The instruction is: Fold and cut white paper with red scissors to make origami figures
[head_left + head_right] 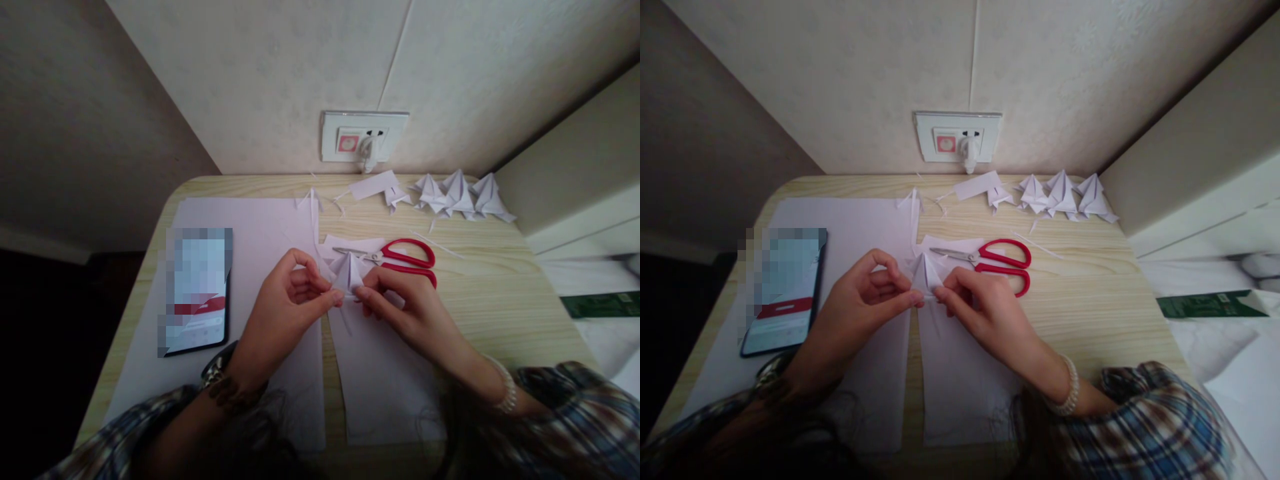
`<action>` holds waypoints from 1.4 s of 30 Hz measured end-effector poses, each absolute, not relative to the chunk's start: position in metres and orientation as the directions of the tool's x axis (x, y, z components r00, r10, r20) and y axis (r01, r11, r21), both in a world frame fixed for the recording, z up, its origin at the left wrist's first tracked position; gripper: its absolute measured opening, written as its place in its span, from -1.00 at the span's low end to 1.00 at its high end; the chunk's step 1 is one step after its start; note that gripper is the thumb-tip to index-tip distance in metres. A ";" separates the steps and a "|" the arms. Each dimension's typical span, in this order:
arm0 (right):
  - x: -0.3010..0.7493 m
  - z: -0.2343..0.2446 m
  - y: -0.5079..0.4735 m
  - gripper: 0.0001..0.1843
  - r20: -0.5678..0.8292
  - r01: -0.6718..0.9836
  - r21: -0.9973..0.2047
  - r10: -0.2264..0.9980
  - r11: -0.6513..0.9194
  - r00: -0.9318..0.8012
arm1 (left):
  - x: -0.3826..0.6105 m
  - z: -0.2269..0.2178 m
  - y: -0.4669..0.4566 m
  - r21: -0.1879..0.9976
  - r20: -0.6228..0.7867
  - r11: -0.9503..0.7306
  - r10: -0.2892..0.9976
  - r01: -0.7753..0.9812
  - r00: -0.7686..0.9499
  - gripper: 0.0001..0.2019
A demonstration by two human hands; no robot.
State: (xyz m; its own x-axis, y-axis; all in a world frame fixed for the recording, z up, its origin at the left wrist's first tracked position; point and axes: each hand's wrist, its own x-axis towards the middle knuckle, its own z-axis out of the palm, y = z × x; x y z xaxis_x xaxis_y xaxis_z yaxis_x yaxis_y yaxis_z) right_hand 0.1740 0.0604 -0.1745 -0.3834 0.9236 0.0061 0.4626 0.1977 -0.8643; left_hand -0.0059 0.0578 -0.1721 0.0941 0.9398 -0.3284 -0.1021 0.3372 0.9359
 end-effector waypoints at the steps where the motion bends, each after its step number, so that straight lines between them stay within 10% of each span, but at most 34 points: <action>1: 0.174 -0.175 0.061 -0.73 0.006 0.460 -0.866 0.924 0.196 -0.384 | -0.006 -0.172 0.058 0.936 -0.327 0.336 0.941 -0.107 0.091 -0.63; 42: 0.173 -0.170 0.056 -0.73 -0.028 0.328 -0.939 0.931 0.100 -0.364 | -0.002 -0.169 0.055 0.915 -0.321 0.343 0.938 -0.211 0.131 -0.55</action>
State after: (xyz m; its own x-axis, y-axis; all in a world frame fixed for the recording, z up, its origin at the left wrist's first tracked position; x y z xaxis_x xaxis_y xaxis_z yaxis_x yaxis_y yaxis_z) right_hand 0.1734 0.0559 -0.1704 -0.3636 0.9311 -0.0276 0.3282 0.1003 -0.9393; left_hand -0.0015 0.0554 -0.1693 0.1307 0.9379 -0.3214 -0.2111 0.3431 0.9153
